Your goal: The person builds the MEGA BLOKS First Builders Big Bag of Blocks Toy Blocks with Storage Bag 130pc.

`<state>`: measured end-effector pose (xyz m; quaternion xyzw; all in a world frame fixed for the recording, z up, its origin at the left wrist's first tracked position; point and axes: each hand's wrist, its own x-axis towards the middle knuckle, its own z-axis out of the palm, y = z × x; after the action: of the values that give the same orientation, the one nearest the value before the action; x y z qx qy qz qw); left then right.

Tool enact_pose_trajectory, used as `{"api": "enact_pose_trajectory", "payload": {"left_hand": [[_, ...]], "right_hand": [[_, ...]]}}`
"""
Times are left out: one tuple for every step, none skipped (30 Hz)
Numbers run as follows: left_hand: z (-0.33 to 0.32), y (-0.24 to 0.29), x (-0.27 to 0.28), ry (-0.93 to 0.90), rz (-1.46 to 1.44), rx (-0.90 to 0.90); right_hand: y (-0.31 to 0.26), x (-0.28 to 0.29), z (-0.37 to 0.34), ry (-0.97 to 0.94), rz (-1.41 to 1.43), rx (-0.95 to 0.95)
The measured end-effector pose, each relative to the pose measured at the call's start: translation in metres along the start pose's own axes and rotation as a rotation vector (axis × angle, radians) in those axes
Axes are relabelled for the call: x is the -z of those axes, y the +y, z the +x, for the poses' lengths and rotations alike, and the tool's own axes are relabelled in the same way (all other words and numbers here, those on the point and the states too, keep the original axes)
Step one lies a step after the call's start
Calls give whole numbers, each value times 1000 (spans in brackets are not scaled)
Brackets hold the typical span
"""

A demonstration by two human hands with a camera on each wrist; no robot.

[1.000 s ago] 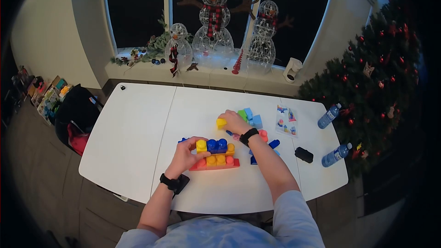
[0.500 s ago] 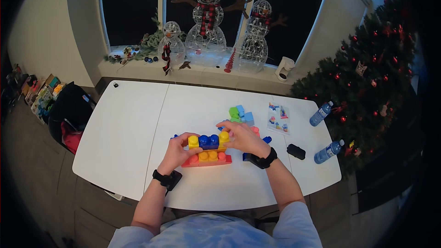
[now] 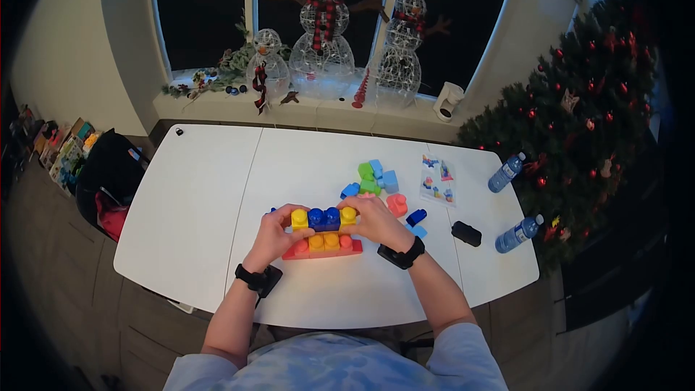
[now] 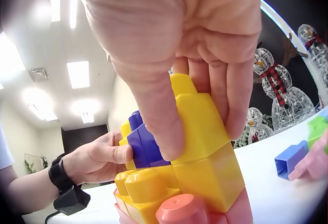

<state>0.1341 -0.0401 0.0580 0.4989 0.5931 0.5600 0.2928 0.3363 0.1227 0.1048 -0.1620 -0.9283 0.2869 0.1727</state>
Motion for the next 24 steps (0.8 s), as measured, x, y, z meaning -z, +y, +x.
{"api": "enact_pose_trajectory", "payload": {"left_hand": [[0, 1, 0, -6, 1, -2], [0, 1, 0, -2, 10, 9], [0, 2, 0, -1, 18, 19], [0, 4, -1, -14, 16, 16], [0, 6, 0, -17, 24, 18], [-1, 7, -1, -20, 32, 21], [-1, 7, -1, -32, 29, 23], [-1, 7, 0, -27, 29, 28], [-1, 7, 0, -22, 31, 34], [-1, 9, -1, -16, 26, 26], [-1, 9, -1, -20, 27, 28], [0, 6, -1, -16, 25, 16], [0, 4, 0, -10, 23, 7], [0, 5, 0, -7, 24, 14], [1, 6, 1, -13, 33, 13], [0, 6, 0, -21, 43, 11], [-1, 6, 0, -21, 46, 12], [-1, 5, 0, -14, 41, 12], [0, 5, -1, -8, 36, 12], [0, 5, -1, -7, 35, 11], [0, 6, -2, -5, 29, 10], [-1, 6, -2, -3, 23, 11], [-2, 5, -2, 0, 24, 15], [-1, 5, -2, 0, 23, 9]], "right_hand": [[1, 0, 1, 3, -6, 20], [2, 0, 1, 9, -8, 15], [1, 0, 1, 9, 10, 26], [1, 0, 1, 9, 27, 34], [1, -1, 1, 16, 25, 22], [3, -4, 1, 17, -4, 26], [6, -6, 0, 17, -32, 31], [9, -8, -1, 9, -58, 48], [13, -6, -4, 11, -55, 38], [16, 0, -5, 22, 86, 15], [19, 9, -4, 32, 226, -5], [32, 20, -1, 86, 347, -59], [36, 35, -1, 198, 354, -114], [40, 50, -2, 307, 361, -168], [49, 60, -5, 405, 274, -188], [57, 68, -9, 451, 131, -222], [68, 69, -16, 451, 134, -223], [79, 69, -24, 386, -47, -241], [86, 67, -31, 318, -229, -257], [87, 61, -39, 298, -237, -270], [90, 58, -44, 296, -237, -270], [91, 55, -48, 229, -141, -349], [92, 51, -52, 161, -42, -426], [93, 45, -57, 196, -81, -402]]}}
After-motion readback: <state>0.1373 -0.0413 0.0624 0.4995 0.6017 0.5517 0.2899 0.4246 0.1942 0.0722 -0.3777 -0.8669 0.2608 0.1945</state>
